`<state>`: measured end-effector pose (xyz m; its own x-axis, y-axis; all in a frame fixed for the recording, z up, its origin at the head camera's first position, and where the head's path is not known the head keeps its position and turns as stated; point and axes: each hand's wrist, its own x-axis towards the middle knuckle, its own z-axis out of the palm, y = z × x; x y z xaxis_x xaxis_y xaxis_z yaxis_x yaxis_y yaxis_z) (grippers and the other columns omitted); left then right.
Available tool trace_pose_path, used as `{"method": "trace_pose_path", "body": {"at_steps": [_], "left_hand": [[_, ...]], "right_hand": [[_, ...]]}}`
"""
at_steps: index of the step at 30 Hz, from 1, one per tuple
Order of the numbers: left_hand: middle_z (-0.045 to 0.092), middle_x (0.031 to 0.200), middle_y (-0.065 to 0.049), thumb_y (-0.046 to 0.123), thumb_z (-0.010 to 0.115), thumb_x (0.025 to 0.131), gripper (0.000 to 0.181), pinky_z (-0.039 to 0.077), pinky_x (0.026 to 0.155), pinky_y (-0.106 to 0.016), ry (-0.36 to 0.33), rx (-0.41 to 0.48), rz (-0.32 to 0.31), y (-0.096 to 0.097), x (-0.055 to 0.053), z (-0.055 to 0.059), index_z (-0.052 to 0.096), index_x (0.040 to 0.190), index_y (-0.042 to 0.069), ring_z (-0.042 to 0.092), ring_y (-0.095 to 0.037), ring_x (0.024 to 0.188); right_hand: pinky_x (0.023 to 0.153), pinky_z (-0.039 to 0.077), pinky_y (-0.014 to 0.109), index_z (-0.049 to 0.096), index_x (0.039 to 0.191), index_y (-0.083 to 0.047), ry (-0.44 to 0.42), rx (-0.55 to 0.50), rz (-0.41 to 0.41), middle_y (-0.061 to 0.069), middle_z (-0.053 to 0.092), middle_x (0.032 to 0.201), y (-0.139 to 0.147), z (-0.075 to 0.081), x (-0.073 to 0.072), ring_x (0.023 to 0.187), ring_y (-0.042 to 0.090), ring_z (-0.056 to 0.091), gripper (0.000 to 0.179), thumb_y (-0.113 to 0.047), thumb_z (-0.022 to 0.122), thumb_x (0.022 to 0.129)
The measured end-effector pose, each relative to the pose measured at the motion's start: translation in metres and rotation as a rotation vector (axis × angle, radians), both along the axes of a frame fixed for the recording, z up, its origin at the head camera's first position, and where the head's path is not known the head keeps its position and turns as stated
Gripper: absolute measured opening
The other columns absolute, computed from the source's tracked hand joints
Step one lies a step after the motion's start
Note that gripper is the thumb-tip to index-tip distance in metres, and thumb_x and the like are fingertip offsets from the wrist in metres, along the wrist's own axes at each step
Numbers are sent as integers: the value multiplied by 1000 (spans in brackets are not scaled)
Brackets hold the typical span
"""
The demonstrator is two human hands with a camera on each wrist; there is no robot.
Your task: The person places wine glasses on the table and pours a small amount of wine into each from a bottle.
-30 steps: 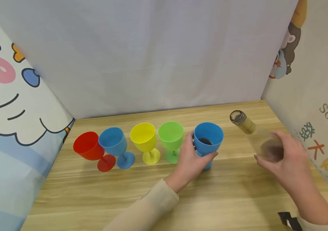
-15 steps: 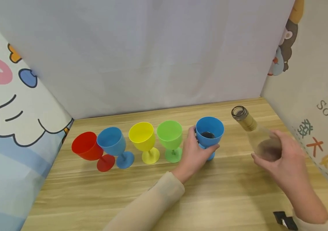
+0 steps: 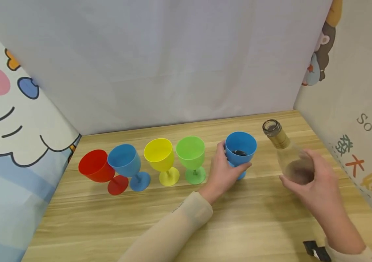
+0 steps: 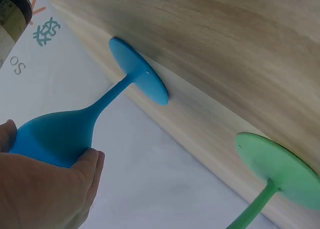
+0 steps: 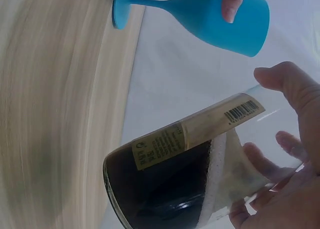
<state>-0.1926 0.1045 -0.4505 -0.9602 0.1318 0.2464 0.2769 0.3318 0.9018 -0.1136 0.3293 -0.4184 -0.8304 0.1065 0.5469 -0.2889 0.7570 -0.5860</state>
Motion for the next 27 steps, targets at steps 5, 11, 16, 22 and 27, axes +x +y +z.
{"method": "trace_pose_path", "body": {"at_steps": [5, 11, 16, 22, 27], "left_hand": [[52, 138, -1, 26, 89, 81, 87, 46, 101, -35, -15, 20, 7, -2, -2, -4, 38, 149, 11, 52, -17, 124], [49, 143, -1, 26, 89, 81, 90, 44, 103, -36, -39, 10, 4, -5, -2, -5, 35, 151, 11, 51, -18, 127], [46, 149, -2, 34, 89, 81, 95, 43, 106, -41, -109, -49, 6, -9, 4, -2, 34, 154, 9, 47, -21, 134], [44, 153, -1, 42, 87, 81, 96, 42, 107, -45, -193, -138, -1, -23, 17, 0, 35, 156, 11, 43, -22, 138], [47, 151, -1, 37, 89, 80, 92, 43, 106, -40, -216, -138, -66, -42, 31, -2, 40, 153, 10, 46, -22, 136]], "right_hand": [[94, 27, 11, 54, 131, -1, -7, -18, -1, 5, 58, 117, -4, -1, 0, 110, -6, 43, 85, 8, 94, 56], [107, 32, 33, 50, 137, -4, -75, -24, -27, 20, 59, 127, -7, -1, 2, 116, 40, 52, 85, 4, 92, 63], [109, 31, 45, 48, 139, -4, -96, -28, -57, 23, 59, 129, -7, -2, 1, 116, 49, 50, 86, 3, 91, 66], [109, 31, 51, 50, 137, -3, -89, -44, -59, 25, 59, 128, -7, -4, 0, 116, 48, 50, 84, 4, 91, 65], [102, 29, 21, 51, 137, -6, -82, -35, -62, 19, 60, 126, -8, -6, -3, 116, 40, 51, 85, 1, 93, 64]]}}
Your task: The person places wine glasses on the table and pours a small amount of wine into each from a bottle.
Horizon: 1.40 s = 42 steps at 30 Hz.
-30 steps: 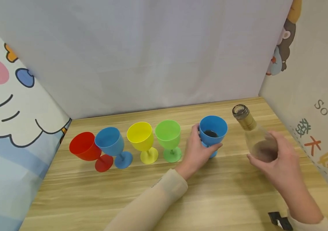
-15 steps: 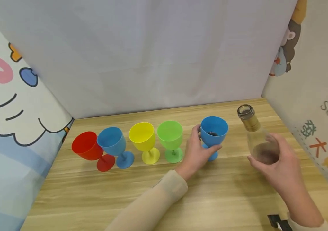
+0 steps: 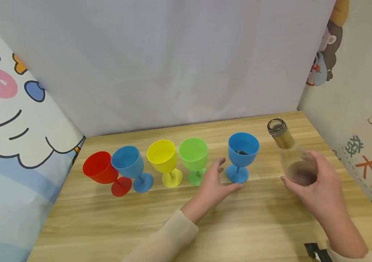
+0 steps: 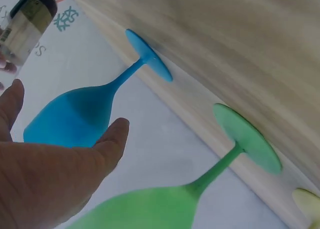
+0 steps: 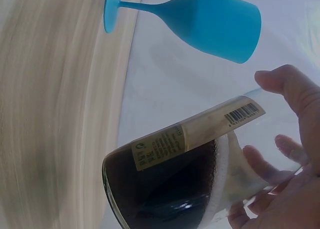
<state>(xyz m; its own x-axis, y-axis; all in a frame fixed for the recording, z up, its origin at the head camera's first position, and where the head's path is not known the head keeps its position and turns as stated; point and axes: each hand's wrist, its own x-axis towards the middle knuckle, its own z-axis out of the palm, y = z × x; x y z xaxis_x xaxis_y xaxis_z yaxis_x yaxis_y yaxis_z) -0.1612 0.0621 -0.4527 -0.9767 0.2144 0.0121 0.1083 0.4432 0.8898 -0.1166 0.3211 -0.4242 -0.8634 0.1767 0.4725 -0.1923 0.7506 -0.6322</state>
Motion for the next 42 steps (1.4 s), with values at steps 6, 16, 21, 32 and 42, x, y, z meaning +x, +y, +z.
{"method": "trace_pose_path", "body": {"at_steps": [6, 16, 21, 32, 42], "left_hand": [[56, 140, 7, 28, 90, 80, 71, 44, 104, -36, -38, 141, -8, -14, 16, 3, 57, 141, 12, 51, -18, 130], [59, 137, 5, 25, 87, 84, 62, 44, 105, -46, -14, 188, 15, -35, 31, 12, 61, 138, 10, 52, -20, 129], [61, 135, 1, 30, 86, 85, 61, 45, 104, -46, -52, 179, 55, -50, 33, 8, 62, 137, 8, 54, -25, 126], [55, 142, -21, 31, 85, 86, 74, 45, 104, -46, -78, 95, 94, -82, 36, 0, 53, 140, -8, 53, -36, 129], [50, 147, -20, 25, 86, 86, 80, 38, 109, -47, 32, 67, 113, -94, 27, -8, 45, 147, -6, 46, -34, 136]], "right_hand": [[100, 28, 18, 49, 142, -5, -4, 4, 13, 21, 60, 126, -2, 3, -3, 113, 44, 51, 88, 3, 91, 65], [103, 27, 19, 47, 144, -5, -21, 2, 10, 24, 60, 128, -3, 2, -1, 113, 48, 51, 90, 1, 92, 66], [104, 28, 21, 47, 143, -4, -17, 13, 15, 25, 59, 129, -5, 3, -1, 113, 50, 52, 90, 2, 92, 65], [103, 28, 21, 46, 143, -4, -37, 15, 14, 24, 59, 129, -7, 1, 0, 114, 48, 50, 89, 1, 92, 67], [105, 27, 22, 46, 144, -4, -39, 6, 10, 24, 59, 128, -9, -2, 2, 116, 48, 49, 89, 1, 92, 67]]}}
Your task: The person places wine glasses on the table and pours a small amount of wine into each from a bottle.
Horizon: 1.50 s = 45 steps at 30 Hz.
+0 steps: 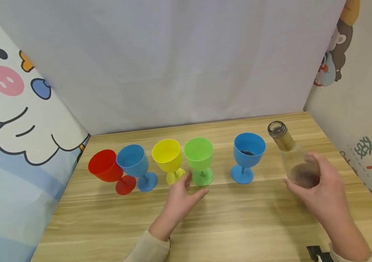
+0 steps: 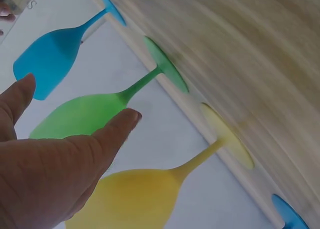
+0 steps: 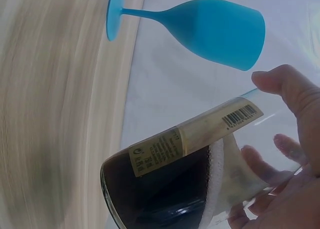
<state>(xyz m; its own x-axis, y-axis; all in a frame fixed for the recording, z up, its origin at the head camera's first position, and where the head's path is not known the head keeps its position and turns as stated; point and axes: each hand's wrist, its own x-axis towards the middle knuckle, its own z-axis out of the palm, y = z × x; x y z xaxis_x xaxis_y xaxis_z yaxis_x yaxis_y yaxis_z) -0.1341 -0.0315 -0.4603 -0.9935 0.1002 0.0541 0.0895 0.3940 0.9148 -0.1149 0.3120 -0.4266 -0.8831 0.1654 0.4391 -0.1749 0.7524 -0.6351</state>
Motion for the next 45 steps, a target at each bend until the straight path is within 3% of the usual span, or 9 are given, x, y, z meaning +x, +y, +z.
{"method": "trace_pose_path", "body": {"at_steps": [8, 11, 17, 20, 25, 32, 36, 41, 45], "left_hand": [[34, 158, -22, 22, 88, 83, 99, 35, 111, -48, 11, -3, 45, 0, -12, 1, 27, 156, -4, 39, -35, 141], [35, 158, -20, 22, 87, 83, 96, 39, 109, -46, 2, 24, 65, 2, -19, 2, 29, 157, 0, 44, -34, 138], [48, 149, -8, 14, 86, 84, 83, 41, 107, -38, 44, 166, 78, 10, -32, -4, 38, 152, 6, 50, -23, 132], [51, 145, -8, 13, 87, 83, 83, 42, 107, -39, 68, 197, 86, 14, -36, -7, 39, 151, 6, 51, -22, 130], [52, 143, -10, 12, 88, 82, 82, 44, 105, -40, 91, 213, 99, 20, -39, -6, 40, 149, 4, 52, -23, 129], [52, 139, 1, 20, 90, 80, 89, 45, 103, -36, 98, 193, 119, 25, -42, -2, 36, 151, 12, 53, -14, 125], [52, 138, 5, 20, 90, 80, 90, 42, 104, -34, 114, 182, 128, 28, -44, 0, 36, 151, 15, 51, -11, 125], [55, 134, 3, 21, 90, 80, 84, 42, 103, -34, 129, 164, 145, 30, -44, 1, 40, 147, 12, 53, -12, 122], [56, 130, 5, 25, 90, 80, 77, 44, 101, -35, 135, 162, 120, 29, -42, 3, 44, 142, 13, 55, -12, 119]], "right_hand": [[97, 24, 12, 49, 141, -6, 15, -14, -3, 22, 59, 125, 2, -1, -1, 116, 40, 50, 86, 0, 93, 66], [99, 25, 14, 49, 141, -5, 17, -7, -3, 22, 60, 125, 2, -2, 0, 115, 41, 50, 87, 1, 93, 66], [100, 25, 16, 48, 141, -5, 4, -2, 1, 23, 60, 125, 2, -1, 0, 114, 44, 50, 89, 0, 93, 65], [99, 25, 16, 49, 141, -5, -4, -2, -7, 22, 60, 125, 2, 0, 0, 114, 42, 50, 88, -2, 94, 65], [101, 25, 17, 49, 141, -4, -8, 5, -16, 22, 59, 125, 3, 1, 0, 114, 43, 50, 88, -2, 94, 65], [106, 27, 25, 47, 142, -4, -14, 16, 2, 22, 60, 128, 5, 3, 0, 114, 45, 50, 88, -3, 93, 67], [102, 27, 20, 47, 143, -4, -21, 14, -2, 21, 59, 129, 4, 4, 0, 114, 44, 50, 88, -4, 93, 68], [93, 25, 11, 48, 141, -2, -4, 30, 12, 21, 58, 128, 4, 3, 0, 110, 42, 50, 89, -2, 94, 65], [92, 25, 12, 49, 140, -2, 20, 47, 14, 22, 59, 127, 6, 2, 0, 109, 42, 51, 89, -1, 94, 63]]}}
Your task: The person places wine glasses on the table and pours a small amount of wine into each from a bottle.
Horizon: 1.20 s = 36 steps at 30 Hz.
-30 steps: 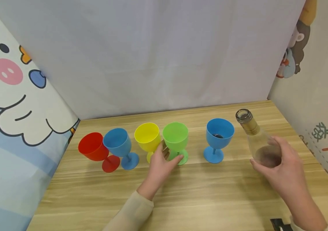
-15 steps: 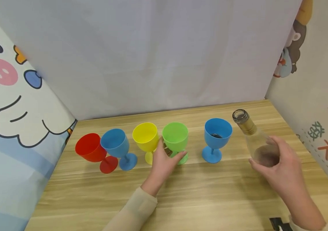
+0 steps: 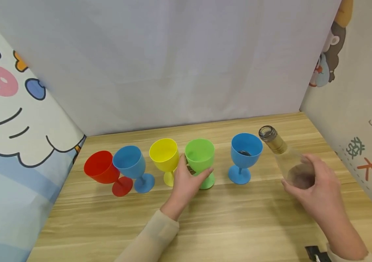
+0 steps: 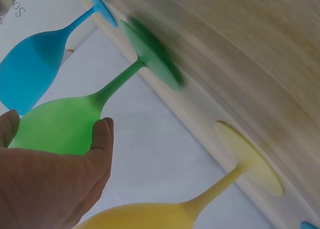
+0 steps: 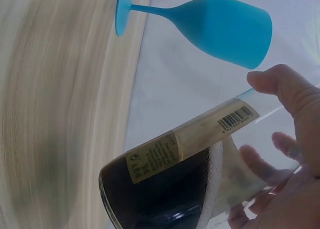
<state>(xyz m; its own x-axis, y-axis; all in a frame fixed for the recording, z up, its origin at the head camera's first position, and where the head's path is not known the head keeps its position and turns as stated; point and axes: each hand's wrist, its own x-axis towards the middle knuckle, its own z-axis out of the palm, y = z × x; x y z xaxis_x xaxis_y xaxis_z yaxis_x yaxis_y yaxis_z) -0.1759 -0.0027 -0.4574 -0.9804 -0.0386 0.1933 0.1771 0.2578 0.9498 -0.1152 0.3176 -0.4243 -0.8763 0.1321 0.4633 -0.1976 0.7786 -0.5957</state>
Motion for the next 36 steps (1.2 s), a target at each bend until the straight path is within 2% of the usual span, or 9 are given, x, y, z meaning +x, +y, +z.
{"method": "trace_pose_path", "body": {"at_steps": [4, 8, 10, 12, 15, 19, 25, 32, 36], "left_hand": [[56, 130, 7, 27, 90, 80, 79, 45, 101, -38, 1, -8, -43, -2, 6, 5, 44, 142, 15, 55, -13, 119], [56, 131, 4, 26, 90, 79, 83, 46, 101, -44, -14, -27, -72, -4, 14, 12, 42, 145, 13, 56, -16, 118], [56, 132, 2, 26, 91, 79, 85, 46, 101, -47, -21, -37, -82, -5, 19, 16, 41, 146, 12, 55, -18, 118], [56, 133, 2, 27, 91, 78, 86, 46, 101, -49, -15, -56, -86, -7, 23, 20, 41, 147, 12, 55, -18, 119], [57, 133, 0, 26, 91, 78, 86, 46, 101, -49, 10, -81, -94, -9, 29, 24, 41, 147, 11, 55, -18, 119], [58, 132, 1, 23, 92, 76, 84, 47, 100, -49, 43, -109, -105, -12, 35, 28, 44, 145, 11, 55, -18, 119], [58, 131, 5, 20, 92, 75, 82, 48, 98, -40, 59, -142, -135, -17, 39, 31, 46, 143, 12, 55, -12, 117], [60, 128, 0, 21, 93, 74, 81, 49, 96, -42, 108, -160, -151, -22, 45, 32, 48, 141, 11, 57, -15, 114], [61, 128, 0, 21, 93, 74, 81, 50, 95, -41, 120, -184, -152, -24, 48, 34, 49, 141, 11, 58, -15, 113]], "right_hand": [[95, 25, 13, 50, 138, -1, 22, 18, 11, 25, 59, 125, 1, 0, -1, 108, 45, 52, 88, -1, 93, 61], [96, 26, 15, 51, 137, 0, 38, 29, 22, 26, 59, 124, 1, 0, -1, 108, 45, 52, 87, 0, 93, 60], [98, 34, 29, 52, 136, 0, 36, 33, 21, 27, 58, 123, 0, 1, -1, 107, 47, 52, 87, 1, 92, 60], [94, 38, 47, 52, 135, 1, 31, 43, 18, 29, 57, 123, 0, 1, -2, 106, 49, 51, 86, 1, 92, 60], [84, 30, 69, 53, 133, 2, 35, 59, 19, 33, 55, 121, 0, 2, -3, 105, 52, 49, 85, 2, 91, 57], [84, 23, 74, 55, 131, 0, 44, 80, 17, 31, 56, 120, 1, 2, -3, 105, 53, 48, 84, 1, 91, 55], [85, 21, 75, 54, 133, -3, 22, 142, 11, 31, 56, 124, 2, 4, -2, 108, 55, 46, 87, 0, 92, 55], [92, 17, 81, 50, 135, -4, -11, 219, 17, 35, 50, 125, 4, 4, 0, 111, 60, 40, 91, 1, 93, 54], [90, 20, 81, 52, 133, -6, 22, 275, 20, 34, 50, 123, 3, 4, 0, 111, 59, 41, 89, -1, 92, 54]]}}
